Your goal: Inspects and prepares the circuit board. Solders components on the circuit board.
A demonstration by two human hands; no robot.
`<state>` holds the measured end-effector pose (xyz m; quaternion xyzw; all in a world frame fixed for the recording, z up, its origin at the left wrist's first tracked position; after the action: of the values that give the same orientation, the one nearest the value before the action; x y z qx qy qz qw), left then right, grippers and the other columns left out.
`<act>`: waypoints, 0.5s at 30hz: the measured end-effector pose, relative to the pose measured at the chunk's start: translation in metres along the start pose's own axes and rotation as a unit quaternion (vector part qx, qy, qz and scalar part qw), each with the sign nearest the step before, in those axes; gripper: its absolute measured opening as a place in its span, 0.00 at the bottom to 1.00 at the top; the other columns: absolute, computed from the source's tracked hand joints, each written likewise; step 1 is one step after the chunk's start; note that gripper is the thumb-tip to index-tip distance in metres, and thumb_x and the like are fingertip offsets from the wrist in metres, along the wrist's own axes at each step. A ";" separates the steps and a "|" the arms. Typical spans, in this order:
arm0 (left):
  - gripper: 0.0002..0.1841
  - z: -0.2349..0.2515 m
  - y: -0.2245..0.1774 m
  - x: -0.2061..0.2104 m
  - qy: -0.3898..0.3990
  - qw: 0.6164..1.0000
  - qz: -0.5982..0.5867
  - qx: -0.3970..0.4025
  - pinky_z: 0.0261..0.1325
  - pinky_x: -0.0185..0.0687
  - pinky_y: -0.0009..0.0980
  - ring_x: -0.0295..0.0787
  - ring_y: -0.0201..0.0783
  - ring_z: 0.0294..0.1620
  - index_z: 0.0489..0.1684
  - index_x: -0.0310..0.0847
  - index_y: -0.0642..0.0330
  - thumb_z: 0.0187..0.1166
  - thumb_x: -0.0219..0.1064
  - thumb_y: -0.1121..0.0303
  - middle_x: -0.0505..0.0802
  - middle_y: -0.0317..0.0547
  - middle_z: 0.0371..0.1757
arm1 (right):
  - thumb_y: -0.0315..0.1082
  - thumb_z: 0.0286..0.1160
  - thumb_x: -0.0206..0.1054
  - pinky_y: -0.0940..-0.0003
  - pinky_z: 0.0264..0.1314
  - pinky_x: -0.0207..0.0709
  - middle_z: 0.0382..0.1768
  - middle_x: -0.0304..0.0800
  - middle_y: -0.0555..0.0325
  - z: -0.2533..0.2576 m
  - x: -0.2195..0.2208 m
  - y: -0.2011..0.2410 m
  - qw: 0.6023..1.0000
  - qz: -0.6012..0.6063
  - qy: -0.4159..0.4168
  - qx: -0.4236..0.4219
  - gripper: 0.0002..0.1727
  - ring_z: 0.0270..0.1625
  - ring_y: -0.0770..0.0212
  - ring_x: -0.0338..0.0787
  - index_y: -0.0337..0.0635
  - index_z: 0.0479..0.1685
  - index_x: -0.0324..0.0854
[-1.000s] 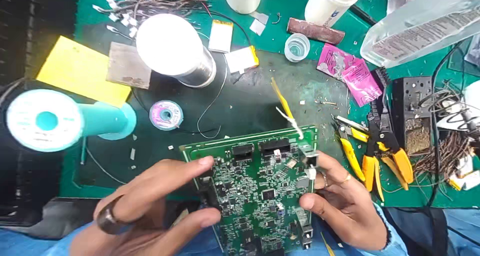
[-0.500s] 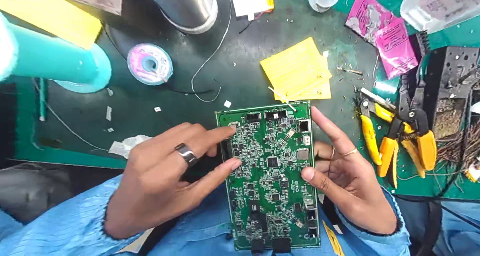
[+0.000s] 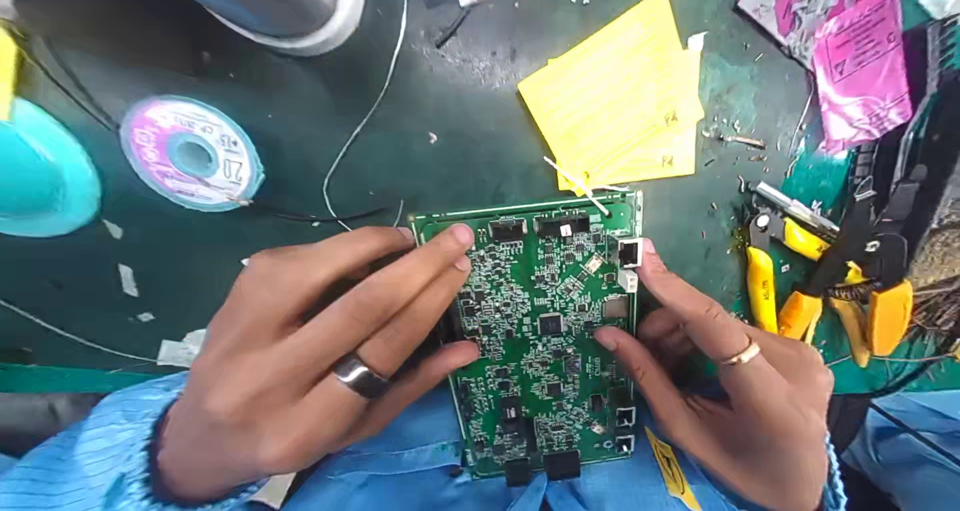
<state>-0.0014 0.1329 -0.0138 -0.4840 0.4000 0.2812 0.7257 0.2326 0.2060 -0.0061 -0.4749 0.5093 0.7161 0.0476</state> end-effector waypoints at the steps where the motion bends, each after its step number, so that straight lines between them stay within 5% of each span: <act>1: 0.30 -0.001 -0.001 0.002 -0.003 1.000 0.005 0.005 0.71 0.76 0.49 0.82 0.55 0.75 0.79 0.78 0.55 0.82 0.68 0.48 0.86 0.52 0.78 | 0.41 0.79 0.74 0.79 0.28 0.77 0.30 0.94 0.58 0.002 -0.001 -0.001 1.000 -0.004 -0.002 -0.004 0.27 0.26 0.74 0.86 0.33 0.73 0.81; 15: 0.31 -0.015 0.008 0.007 0.005 0.999 -0.001 -0.034 0.74 0.79 0.50 0.82 0.52 0.77 0.81 0.77 0.46 0.80 0.69 0.45 0.87 0.45 0.77 | 0.38 0.77 0.74 0.79 0.24 0.75 0.28 0.92 0.59 -0.008 0.005 -0.017 0.995 -0.006 -0.092 -0.035 0.20 0.23 0.73 0.83 0.38 0.65 0.88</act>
<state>-0.0090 0.1221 -0.0273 -0.5104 0.3936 0.2914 0.7069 0.2449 0.2058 -0.0216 -0.4114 0.4750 0.7736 0.0820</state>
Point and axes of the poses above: each hand's wrist, its own z-axis towards the middle knuckle, its own x-axis out of the palm, y = z × x, the point moved 8 cm from there along z, towards the middle knuckle
